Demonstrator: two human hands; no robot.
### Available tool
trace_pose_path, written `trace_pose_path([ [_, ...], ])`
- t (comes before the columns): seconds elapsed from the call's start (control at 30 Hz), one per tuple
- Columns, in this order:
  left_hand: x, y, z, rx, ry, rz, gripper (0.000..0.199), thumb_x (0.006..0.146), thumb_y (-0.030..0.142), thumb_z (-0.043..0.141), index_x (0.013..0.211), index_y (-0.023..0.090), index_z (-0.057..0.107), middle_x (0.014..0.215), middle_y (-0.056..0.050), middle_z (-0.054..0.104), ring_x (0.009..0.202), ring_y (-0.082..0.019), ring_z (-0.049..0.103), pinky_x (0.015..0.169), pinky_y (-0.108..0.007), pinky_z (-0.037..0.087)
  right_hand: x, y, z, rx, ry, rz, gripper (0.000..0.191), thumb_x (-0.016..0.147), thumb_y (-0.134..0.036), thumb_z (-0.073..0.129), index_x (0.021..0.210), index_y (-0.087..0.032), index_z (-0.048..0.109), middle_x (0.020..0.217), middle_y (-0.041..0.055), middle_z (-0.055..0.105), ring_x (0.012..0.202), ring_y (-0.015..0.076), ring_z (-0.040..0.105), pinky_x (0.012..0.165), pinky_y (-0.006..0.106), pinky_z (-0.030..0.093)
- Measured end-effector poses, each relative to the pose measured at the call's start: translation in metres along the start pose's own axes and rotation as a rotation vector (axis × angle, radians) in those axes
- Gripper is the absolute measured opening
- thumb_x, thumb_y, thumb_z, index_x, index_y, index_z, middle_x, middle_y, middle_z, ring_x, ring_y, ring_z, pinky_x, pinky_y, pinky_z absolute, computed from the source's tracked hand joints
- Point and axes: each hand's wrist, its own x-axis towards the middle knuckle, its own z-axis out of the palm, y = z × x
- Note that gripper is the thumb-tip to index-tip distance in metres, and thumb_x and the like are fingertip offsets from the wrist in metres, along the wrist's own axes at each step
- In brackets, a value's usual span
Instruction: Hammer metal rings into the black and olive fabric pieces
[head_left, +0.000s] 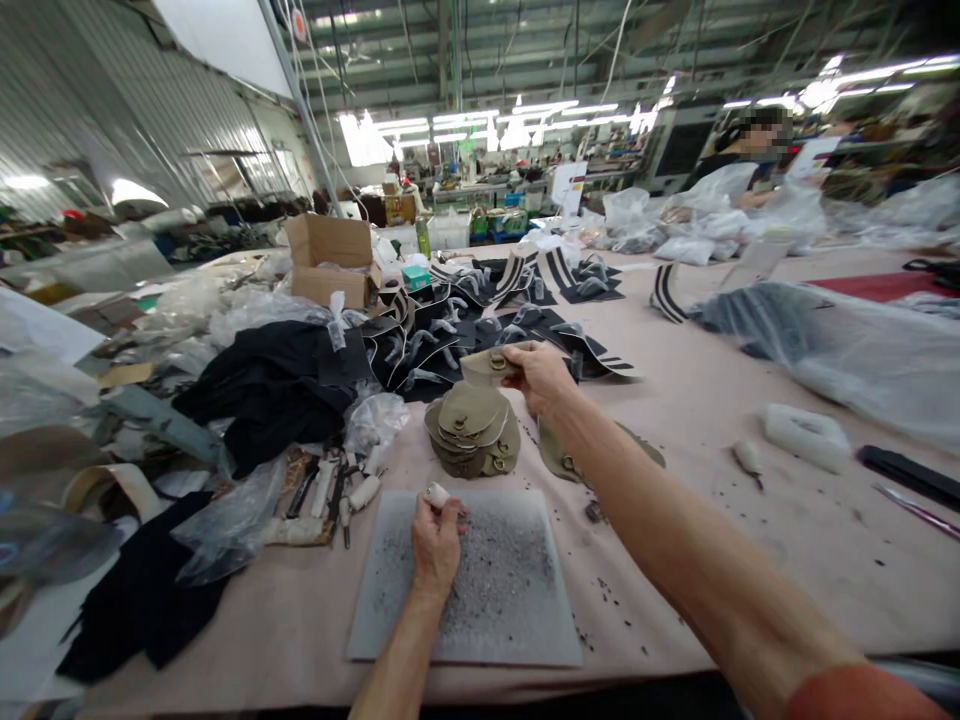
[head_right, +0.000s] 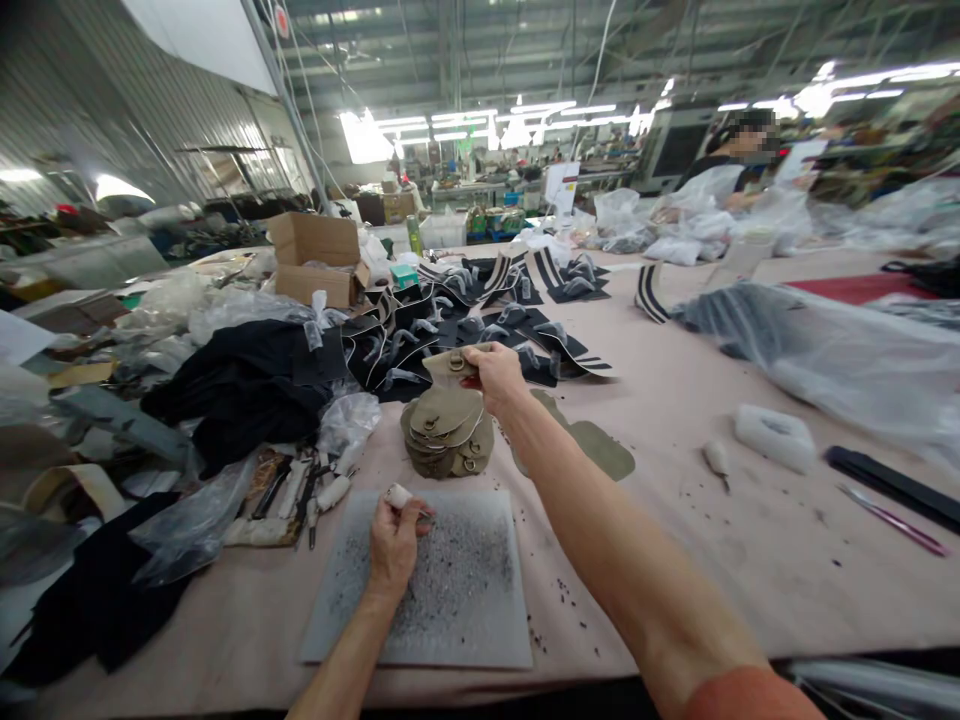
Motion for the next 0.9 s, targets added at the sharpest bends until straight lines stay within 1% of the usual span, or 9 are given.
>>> trace_pose_path([
  [0.07, 0.001, 0.004, 0.000, -0.004, 0.002, -0.004, 0.038, 0.084, 0.056, 0.064, 0.089, 0.019, 0.055, 0.074, -0.006, 0.072, 0.063, -0.023, 0.071, 0.055, -0.034, 0.061, 0.009, 0.011, 0.022, -0.070, -0.027, 0.059, 0.004, 0.092, -0.020, 0.055, 0.089, -0.020, 0.051, 0.077, -0.0027, 0.067, 0.059, 0.0083, 0.062, 0.050, 0.019, 0.051],
  [0.13, 0.001, 0.005, 0.000, -0.001, -0.004, -0.011, 0.039, 0.083, 0.056, 0.065, 0.090, 0.019, 0.055, 0.073, -0.006, 0.072, 0.064, -0.023, 0.071, 0.055, -0.034, 0.061, 0.011, 0.037, 0.036, -0.168, -0.056, 0.126, 0.004, 0.092, -0.019, 0.054, 0.088, -0.018, 0.053, 0.073, -0.0009, 0.067, 0.058, 0.0099, 0.063, 0.051, 0.021, 0.052],
  [0.27, 0.003, 0.005, -0.001, 0.025, -0.017, -0.024, 0.039, 0.081, 0.057, 0.066, 0.087, 0.019, 0.056, 0.073, -0.007, 0.073, 0.063, -0.024, 0.072, 0.055, -0.035, 0.062, -0.001, 0.098, 0.036, -0.399, -0.035, 0.203, 0.013, 0.089, -0.026, 0.060, 0.082, -0.016, 0.058, 0.060, 0.0036, 0.064, 0.057, 0.0170, 0.064, 0.052, 0.025, 0.049],
  [0.43, 0.009, 0.003, -0.001, 0.054, -0.013, -0.032, 0.041, 0.077, 0.057, 0.067, 0.087, 0.019, 0.057, 0.073, -0.006, 0.073, 0.065, -0.025, 0.073, 0.056, -0.036, 0.063, -0.023, 0.125, -0.016, -0.689, 0.109, 0.064, 0.021, 0.089, -0.038, 0.063, 0.084, -0.018, 0.063, 0.091, 0.0108, 0.071, 0.092, 0.0220, 0.066, 0.080, 0.030, 0.047],
  [0.57, 0.014, 0.000, 0.000, 0.089, -0.024, -0.049, 0.043, 0.076, 0.058, 0.069, 0.090, 0.019, 0.056, 0.076, -0.006, 0.074, 0.061, -0.025, 0.073, 0.057, -0.036, 0.064, -0.045, 0.130, -0.083, -1.259, 0.125, -0.178, 0.021, 0.090, -0.033, 0.061, 0.103, -0.017, 0.065, 0.114, 0.0141, 0.066, 0.109, 0.0255, 0.058, 0.092, 0.035, 0.041],
  [0.63, 0.015, 0.000, 0.000, 0.101, -0.025, -0.045, 0.043, 0.076, 0.058, 0.069, 0.090, 0.019, 0.056, 0.075, -0.005, 0.074, 0.062, -0.025, 0.073, 0.057, -0.036, 0.064, -0.052, 0.135, -0.116, -1.479, 0.138, -0.150, 0.025, 0.090, -0.035, 0.061, 0.105, -0.015, 0.065, 0.115, 0.0162, 0.063, 0.111, 0.0282, 0.056, 0.092, 0.037, 0.041],
  [0.7, 0.015, 0.002, 0.001, 0.109, -0.017, -0.042, 0.042, 0.076, 0.058, 0.068, 0.089, 0.020, 0.056, 0.075, -0.005, 0.074, 0.063, -0.025, 0.073, 0.057, -0.036, 0.064, -0.054, 0.142, -0.141, -1.572, 0.121, -0.061, 0.027, 0.091, -0.036, 0.061, 0.105, -0.013, 0.066, 0.114, 0.0168, 0.063, 0.110, 0.0286, 0.056, 0.090, 0.037, 0.042],
  [0.8, 0.014, 0.005, 0.001, 0.122, -0.011, -0.043, 0.041, 0.076, 0.057, 0.068, 0.089, 0.019, 0.056, 0.075, -0.005, 0.074, 0.058, -0.024, 0.072, 0.056, -0.035, 0.063, -0.050, 0.150, -0.159, -1.628, 0.063, -0.050, 0.026, 0.093, -0.034, 0.058, 0.107, -0.014, 0.066, 0.113, 0.0156, 0.062, 0.107, 0.0263, 0.058, 0.088, 0.034, 0.042],
  [0.9, 0.014, 0.007, 0.001, 0.125, -0.006, -0.037, 0.041, 0.076, 0.056, 0.068, 0.088, 0.019, 0.056, 0.075, -0.005, 0.074, 0.058, -0.024, 0.072, 0.056, -0.036, 0.063, -0.047, 0.155, -0.158, -1.642, 0.038, -0.106, 0.023, 0.096, -0.029, 0.052, 0.106, -0.016, 0.067, 0.111, 0.0149, 0.063, 0.104, 0.0250, 0.060, 0.084, 0.032, 0.043],
])
